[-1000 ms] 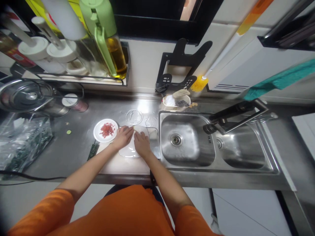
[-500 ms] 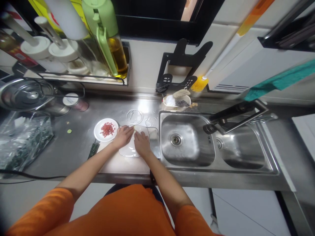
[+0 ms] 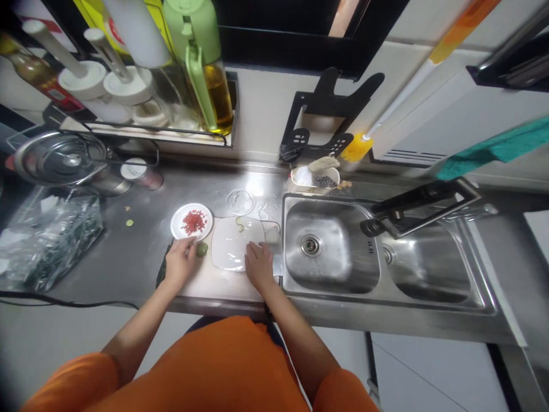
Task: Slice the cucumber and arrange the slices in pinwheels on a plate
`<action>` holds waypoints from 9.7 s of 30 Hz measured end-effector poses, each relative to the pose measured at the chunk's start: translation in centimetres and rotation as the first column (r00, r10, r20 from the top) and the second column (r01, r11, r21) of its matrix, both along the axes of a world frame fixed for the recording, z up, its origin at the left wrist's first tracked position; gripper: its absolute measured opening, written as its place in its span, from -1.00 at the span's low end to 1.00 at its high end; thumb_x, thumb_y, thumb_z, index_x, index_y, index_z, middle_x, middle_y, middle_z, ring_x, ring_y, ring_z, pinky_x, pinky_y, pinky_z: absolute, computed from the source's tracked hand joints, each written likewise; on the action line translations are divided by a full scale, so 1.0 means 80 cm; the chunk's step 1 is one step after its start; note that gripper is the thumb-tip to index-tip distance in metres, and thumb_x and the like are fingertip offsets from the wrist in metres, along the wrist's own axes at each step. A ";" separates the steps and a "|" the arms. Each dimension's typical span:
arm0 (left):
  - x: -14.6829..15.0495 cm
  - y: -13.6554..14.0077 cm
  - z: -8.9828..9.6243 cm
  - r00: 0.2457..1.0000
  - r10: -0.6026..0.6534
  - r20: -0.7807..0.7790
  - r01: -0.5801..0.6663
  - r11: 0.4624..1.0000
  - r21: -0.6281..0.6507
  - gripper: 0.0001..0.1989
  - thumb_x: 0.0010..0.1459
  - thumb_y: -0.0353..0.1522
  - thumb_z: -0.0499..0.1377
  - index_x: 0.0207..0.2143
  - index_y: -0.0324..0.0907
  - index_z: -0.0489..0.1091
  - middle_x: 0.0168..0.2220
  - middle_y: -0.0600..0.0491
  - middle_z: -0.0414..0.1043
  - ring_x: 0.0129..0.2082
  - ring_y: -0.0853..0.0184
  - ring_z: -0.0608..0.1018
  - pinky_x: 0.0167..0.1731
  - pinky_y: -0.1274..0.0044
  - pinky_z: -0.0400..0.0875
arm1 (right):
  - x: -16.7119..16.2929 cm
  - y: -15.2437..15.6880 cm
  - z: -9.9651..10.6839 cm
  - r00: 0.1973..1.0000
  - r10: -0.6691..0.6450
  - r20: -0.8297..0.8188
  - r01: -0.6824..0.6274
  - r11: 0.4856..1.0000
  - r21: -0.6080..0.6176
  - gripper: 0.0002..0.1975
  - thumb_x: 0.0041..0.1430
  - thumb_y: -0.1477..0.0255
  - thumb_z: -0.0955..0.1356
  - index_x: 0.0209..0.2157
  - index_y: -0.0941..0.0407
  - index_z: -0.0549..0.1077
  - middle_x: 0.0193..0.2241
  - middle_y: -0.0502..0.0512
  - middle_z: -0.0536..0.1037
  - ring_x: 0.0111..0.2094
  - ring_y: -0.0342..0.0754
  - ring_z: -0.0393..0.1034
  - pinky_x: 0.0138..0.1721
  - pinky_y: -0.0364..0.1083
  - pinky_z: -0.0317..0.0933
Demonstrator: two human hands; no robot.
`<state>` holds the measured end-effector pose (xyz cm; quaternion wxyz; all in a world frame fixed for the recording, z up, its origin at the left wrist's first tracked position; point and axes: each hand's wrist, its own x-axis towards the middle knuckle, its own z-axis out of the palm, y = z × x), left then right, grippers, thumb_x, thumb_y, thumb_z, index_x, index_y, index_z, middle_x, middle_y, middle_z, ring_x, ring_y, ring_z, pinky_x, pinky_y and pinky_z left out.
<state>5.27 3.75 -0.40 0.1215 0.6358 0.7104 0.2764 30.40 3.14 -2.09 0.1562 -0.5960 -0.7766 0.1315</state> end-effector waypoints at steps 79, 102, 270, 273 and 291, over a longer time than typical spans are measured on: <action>0.090 0.095 -0.044 0.922 -0.386 -0.030 0.387 0.921 0.048 -0.75 0.23 -0.35 0.01 -0.24 -0.17 0.48 -0.27 -0.07 0.46 -0.19 0.21 0.37 -0.15 0.38 0.22 | -0.026 0.182 0.027 0.999 -0.046 -0.019 0.034 0.912 -0.409 -0.80 0.09 0.44 0.27 -0.36 0.09 0.55 -0.40 0.05 0.55 -0.30 -0.06 0.31 -0.28 -0.16 0.11; 0.095 0.087 -0.062 0.912 -0.402 -0.079 0.406 0.913 0.043 -0.76 0.19 -0.38 0.06 -0.19 -0.13 0.50 -0.20 -0.08 0.48 -0.13 0.16 0.37 -0.16 0.34 0.20 | -0.026 0.168 0.023 0.993 0.034 0.117 0.005 0.948 -0.317 -0.77 0.21 0.41 0.21 -0.32 0.08 0.51 -0.33 0.14 0.53 -0.16 0.07 0.18 -0.26 -0.06 0.06; 0.127 0.018 0.005 0.473 0.250 0.845 0.325 0.842 -0.431 -0.68 -0.20 -0.21 0.31 -0.42 -0.22 0.40 -0.56 0.15 0.37 -0.57 0.49 0.36 -0.53 0.62 0.20 | 0.004 0.038 0.027 0.610 -0.496 -0.618 0.098 0.821 -0.562 -0.77 -0.08 0.25 0.33 -0.47 0.13 0.49 -0.49 0.00 0.51 -0.42 -0.11 0.33 -0.35 -0.14 0.18; 0.137 0.020 0.001 0.626 0.153 0.765 0.274 0.875 -0.399 -0.77 -0.08 -0.23 0.23 -0.42 -0.20 0.40 -0.57 0.17 0.34 -0.59 0.49 0.32 -0.54 0.61 0.19 | 0.017 0.041 0.020 0.639 -0.498 -0.587 0.120 0.818 -0.563 -0.77 -0.07 0.28 0.32 -0.47 0.13 0.50 -0.50 0.00 0.51 -0.44 -0.12 0.34 -0.36 -0.15 0.18; 0.159 0.030 -0.039 0.794 -0.580 -0.184 0.582 0.812 -0.050 -0.76 0.24 -0.37 -0.01 -0.28 -0.16 0.46 -0.32 -0.07 0.41 -0.26 0.23 0.35 -0.28 0.39 0.19 | 0.033 0.082 0.027 0.981 -0.031 0.193 0.088 0.951 -0.297 -0.82 0.19 0.42 0.24 -0.33 0.08 0.49 -0.33 0.14 0.53 -0.13 0.07 0.22 -0.26 -0.05 0.04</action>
